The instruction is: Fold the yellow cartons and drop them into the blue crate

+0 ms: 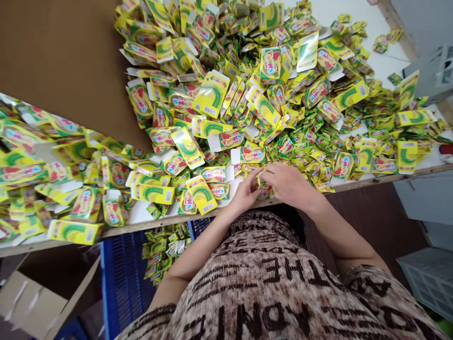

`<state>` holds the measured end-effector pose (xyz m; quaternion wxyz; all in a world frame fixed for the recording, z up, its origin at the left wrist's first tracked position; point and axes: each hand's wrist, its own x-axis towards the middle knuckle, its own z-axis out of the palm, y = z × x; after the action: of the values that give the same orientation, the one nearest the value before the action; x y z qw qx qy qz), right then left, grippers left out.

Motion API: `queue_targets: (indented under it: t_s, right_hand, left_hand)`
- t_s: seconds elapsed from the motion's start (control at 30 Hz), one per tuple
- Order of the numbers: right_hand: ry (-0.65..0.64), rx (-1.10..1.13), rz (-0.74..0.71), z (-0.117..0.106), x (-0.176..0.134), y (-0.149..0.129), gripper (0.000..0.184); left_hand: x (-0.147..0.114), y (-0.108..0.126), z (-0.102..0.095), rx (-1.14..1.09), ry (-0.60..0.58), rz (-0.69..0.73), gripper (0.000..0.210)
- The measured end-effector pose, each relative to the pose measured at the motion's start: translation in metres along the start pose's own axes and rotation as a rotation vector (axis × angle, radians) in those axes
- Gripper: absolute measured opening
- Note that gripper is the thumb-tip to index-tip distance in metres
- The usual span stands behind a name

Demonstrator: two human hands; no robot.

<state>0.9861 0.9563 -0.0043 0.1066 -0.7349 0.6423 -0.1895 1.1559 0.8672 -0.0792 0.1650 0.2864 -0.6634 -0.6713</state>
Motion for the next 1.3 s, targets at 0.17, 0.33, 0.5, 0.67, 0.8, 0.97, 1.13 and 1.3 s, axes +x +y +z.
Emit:
queue_targets:
  t_s: [0.17, 0.33, 0.5, 0.67, 0.8, 0.97, 1.13, 1.3]
  right_hand:
    - [0.288, 0.334, -0.004, 0.014, -0.002, 0.012, 0.019]
    - [0.196, 0.114, 0.074, 0.026, -0.009, 0.003, 0.027]
    - [-0.054, 0.0, 0.093, 0.003, -0.008, -0.014, 0.029]
    - [0.052, 0.181, 0.071, 0.004, -0.004, 0.003, 0.017]
    - [0.017, 0.171, -0.042, 0.023, -0.003, 0.015, 0.019]
    - [0.167, 0.529, 0.104, 0.041, -0.024, 0.019, 0.025]
    - [0.323, 1.162, 0.609, 0.067, -0.037, 0.014, 0.025]
    - [0.264, 1.393, 0.684, 0.076, -0.025, 0.005, 0.019]
  left_hand:
    - [-0.003, -0.014, 0.0, -0.017, -0.044, 0.043, 0.059]
    - [-0.004, -0.012, -0.001, 0.035, -0.044, 0.097, 0.059]
    - [-0.004, -0.008, 0.003, 0.131, -0.022, 0.071, 0.055]
    - [-0.006, -0.011, -0.002, -0.024, -0.077, 0.014, 0.042]
    - [-0.007, -0.012, -0.005, 0.05, -0.095, 0.005, 0.038]
    - [-0.009, -0.005, -0.004, -0.02, -0.094, -0.004, 0.044]
    - [-0.012, 0.004, -0.003, -0.278, -0.084, -0.12, 0.04]
    - [-0.005, 0.011, 0.004, -0.456, 0.064, -0.262, 0.027]
